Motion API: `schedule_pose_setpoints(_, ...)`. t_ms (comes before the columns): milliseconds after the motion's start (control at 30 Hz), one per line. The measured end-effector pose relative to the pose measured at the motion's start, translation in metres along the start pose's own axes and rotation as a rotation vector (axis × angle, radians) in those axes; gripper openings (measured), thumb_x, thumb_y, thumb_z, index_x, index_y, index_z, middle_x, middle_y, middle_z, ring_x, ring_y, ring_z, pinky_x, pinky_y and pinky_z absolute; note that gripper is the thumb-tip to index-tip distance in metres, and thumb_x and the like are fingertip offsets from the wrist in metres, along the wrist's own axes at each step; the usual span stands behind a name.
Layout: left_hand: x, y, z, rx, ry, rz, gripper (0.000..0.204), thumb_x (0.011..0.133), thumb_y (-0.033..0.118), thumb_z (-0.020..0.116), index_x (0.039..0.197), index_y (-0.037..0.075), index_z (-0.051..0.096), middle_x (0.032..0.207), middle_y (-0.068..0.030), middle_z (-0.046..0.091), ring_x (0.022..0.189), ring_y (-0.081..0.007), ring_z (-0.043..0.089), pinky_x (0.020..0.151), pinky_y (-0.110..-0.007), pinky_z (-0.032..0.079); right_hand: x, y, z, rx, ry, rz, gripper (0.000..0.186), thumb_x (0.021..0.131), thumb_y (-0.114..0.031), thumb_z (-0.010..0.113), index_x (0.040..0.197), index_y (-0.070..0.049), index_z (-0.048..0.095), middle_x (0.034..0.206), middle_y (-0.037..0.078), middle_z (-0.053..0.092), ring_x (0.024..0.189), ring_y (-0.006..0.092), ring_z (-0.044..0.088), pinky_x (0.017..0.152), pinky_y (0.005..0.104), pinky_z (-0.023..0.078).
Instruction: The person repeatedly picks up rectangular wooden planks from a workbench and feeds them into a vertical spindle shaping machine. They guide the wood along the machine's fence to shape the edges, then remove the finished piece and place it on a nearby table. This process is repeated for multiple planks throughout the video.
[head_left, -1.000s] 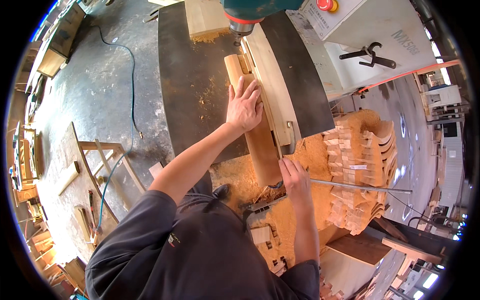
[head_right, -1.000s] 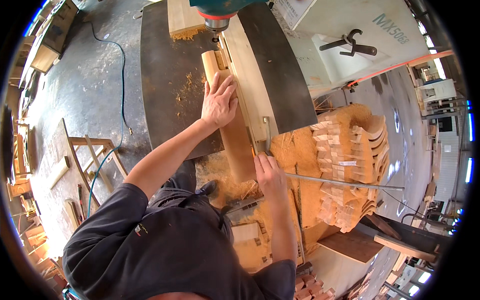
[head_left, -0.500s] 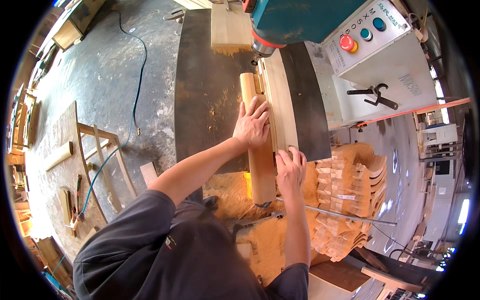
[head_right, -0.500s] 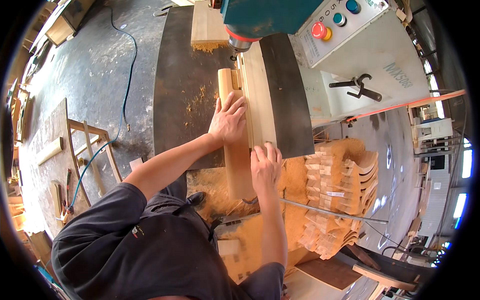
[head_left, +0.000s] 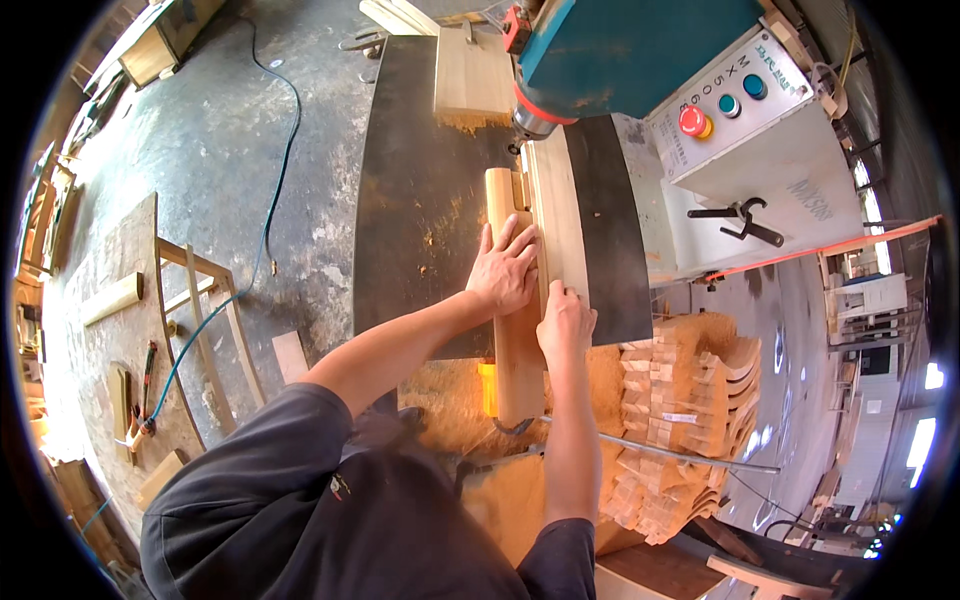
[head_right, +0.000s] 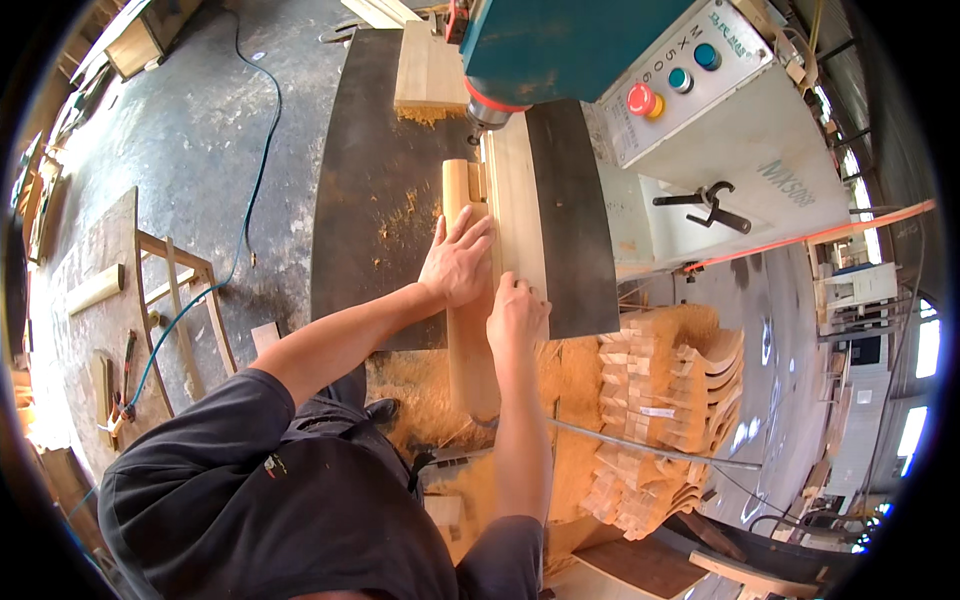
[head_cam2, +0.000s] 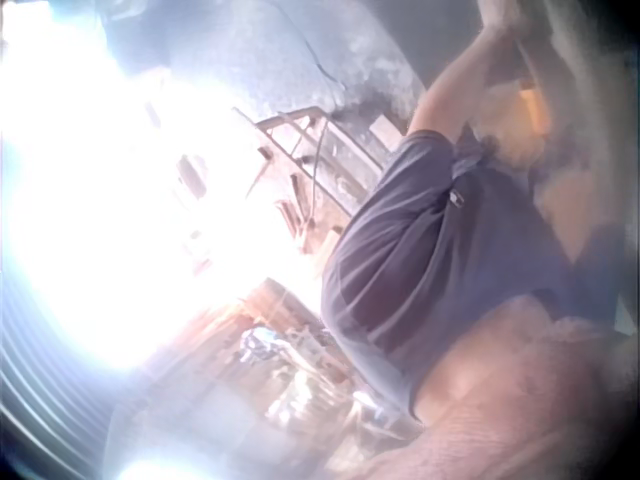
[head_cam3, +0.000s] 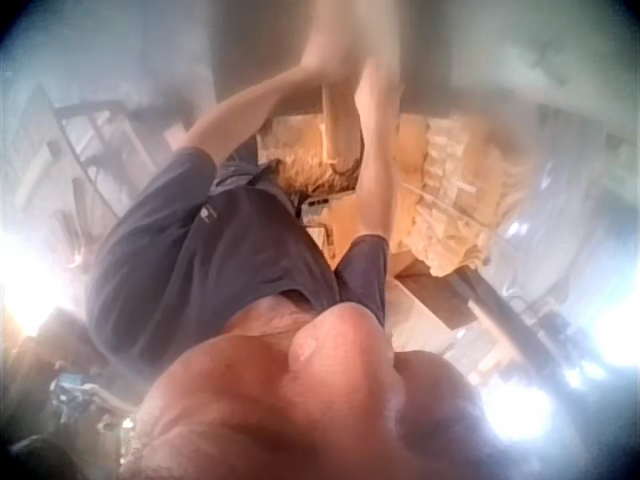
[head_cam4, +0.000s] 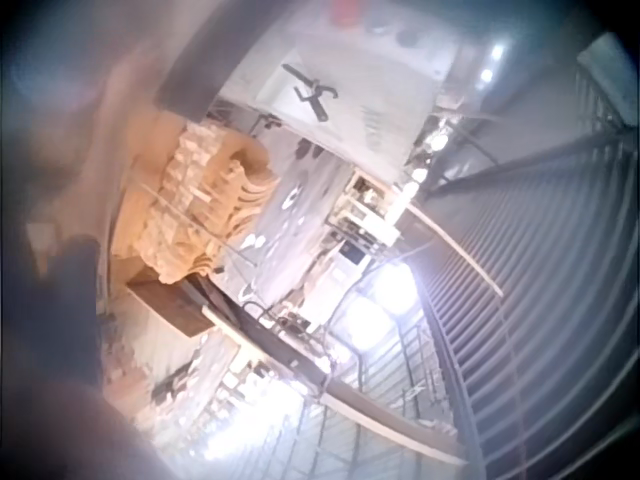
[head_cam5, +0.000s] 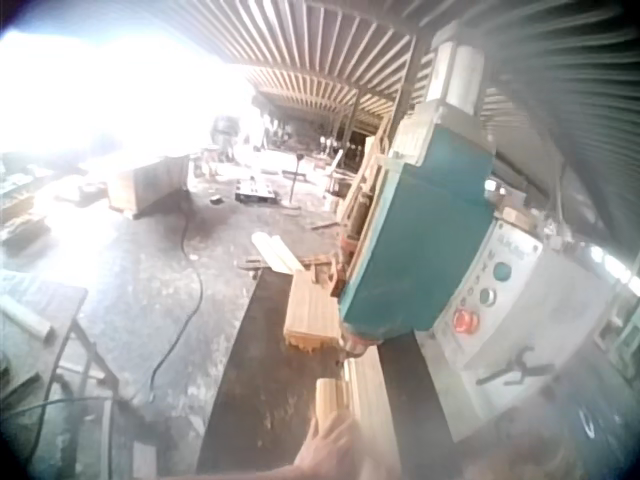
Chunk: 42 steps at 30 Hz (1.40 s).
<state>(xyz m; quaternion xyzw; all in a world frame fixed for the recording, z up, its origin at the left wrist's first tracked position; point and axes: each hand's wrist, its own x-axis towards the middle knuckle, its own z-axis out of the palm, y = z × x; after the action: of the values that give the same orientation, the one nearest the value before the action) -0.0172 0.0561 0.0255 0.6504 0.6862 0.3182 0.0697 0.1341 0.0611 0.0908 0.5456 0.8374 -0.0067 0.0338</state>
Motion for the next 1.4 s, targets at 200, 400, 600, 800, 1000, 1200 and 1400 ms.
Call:
schedule_pose_setpoints(200, -0.010, 0.003, -0.004, -0.003, 0.120, -0.118, 0.059, 0.098, 0.033, 0.056, 0.150, 0.006, 0.050, 0.167, -0.0262, 0.029, 0.157, -0.0506, 0.018, 0.127, -0.066, 0.014, -0.060, -0.001, -0.009, 0.211, 0.361, -0.214, 0.046, 0.081, -0.018, 0.084, 0.121, -0.004, 0.066, 0.127, 0.016, 0.062, 0.117, 0.0384, 0.061, 0.094, 0.0530, 0.052)
schedule_pose_setpoints(400, -0.010, 0.017, 0.012, 0.012, 0.067, -0.270, 0.064, 0.101, 0.031, 0.053, 0.158, 0.004, 0.042, 0.166, -0.0405, 0.016, 0.157, -0.0554, 0.013, 0.130, -0.058, 0.010, -0.155, -0.025, 0.032, 0.198, 0.309, -0.170, 0.064, 0.080, -0.033, 0.084, 0.134, -0.005, 0.065, 0.140, 0.021, 0.058, 0.134, 0.0429, 0.053, 0.108, 0.0528, 0.047)
schedule_pose_setpoints(600, 0.005, 0.002, 0.010, 0.045, 0.075, -0.259, 0.062, 0.102, 0.028, 0.051, 0.158, 0.004, 0.043, 0.166, -0.0402, 0.016, 0.157, -0.0541, 0.014, 0.131, -0.056, 0.010, -0.132, -0.028, 0.063, 0.226, 0.482, -0.207, 0.047, 0.091, -0.024, 0.070, 0.132, -0.003, 0.066, 0.142, 0.021, 0.059, 0.135, 0.0438, 0.053, 0.112, 0.0573, 0.045)
schedule_pose_setpoints(800, 0.022, -0.008, 0.009, 0.045, 0.068, -0.271, 0.064, 0.101, 0.029, 0.051, 0.158, 0.002, 0.041, 0.165, -0.0405, 0.017, 0.157, -0.0546, 0.014, 0.131, -0.056, 0.009, -0.109, -0.034, 0.061, 0.213, 0.483, -0.211, 0.044, 0.095, -0.023, 0.068, 0.133, -0.001, 0.065, 0.144, 0.021, 0.058, 0.138, 0.0446, 0.052, 0.115, 0.0583, 0.043)
schedule_pose_setpoints(1000, 0.037, -0.020, 0.015, 0.023, 0.082, -0.293, 0.070, 0.101, 0.030, 0.049, 0.159, -0.007, 0.034, 0.167, -0.0392, 0.016, 0.158, -0.0521, 0.014, 0.131, -0.054, 0.009, -0.096, -0.038, 0.063, 0.247, 0.447, -0.178, 0.048, 0.094, -0.022, 0.069, 0.136, -0.002, 0.064, 0.148, 0.020, 0.057, 0.142, 0.0451, 0.049, 0.116, 0.0576, 0.042)
schedule_pose_setpoints(1200, 0.044, -0.019, 0.012, 0.008, 0.079, -0.330, 0.066, 0.102, 0.027, 0.048, 0.158, -0.005, 0.036, 0.167, -0.0363, 0.020, 0.159, -0.0478, 0.014, 0.132, -0.051, 0.010, -0.086, -0.038, 0.071, 0.218, 0.475, -0.196, 0.047, 0.095, -0.024, 0.066, 0.137, -0.001, 0.064, 0.147, 0.021, 0.058, 0.141, 0.0457, 0.050, 0.115, 0.0576, 0.043)
schedule_pose_setpoints(1400, 0.048, -0.027, 0.014, 0.018, 0.076, -0.318, 0.068, 0.101, 0.028, 0.047, 0.158, -0.006, 0.036, 0.166, -0.0370, 0.021, 0.158, -0.0503, 0.016, 0.131, -0.053, 0.010, -0.080, -0.040, 0.073, 0.213, 0.493, -0.210, 0.045, 0.096, -0.025, 0.065, 0.135, -0.002, 0.065, 0.145, 0.021, 0.060, 0.140, 0.0458, 0.052, 0.113, 0.0582, 0.044)
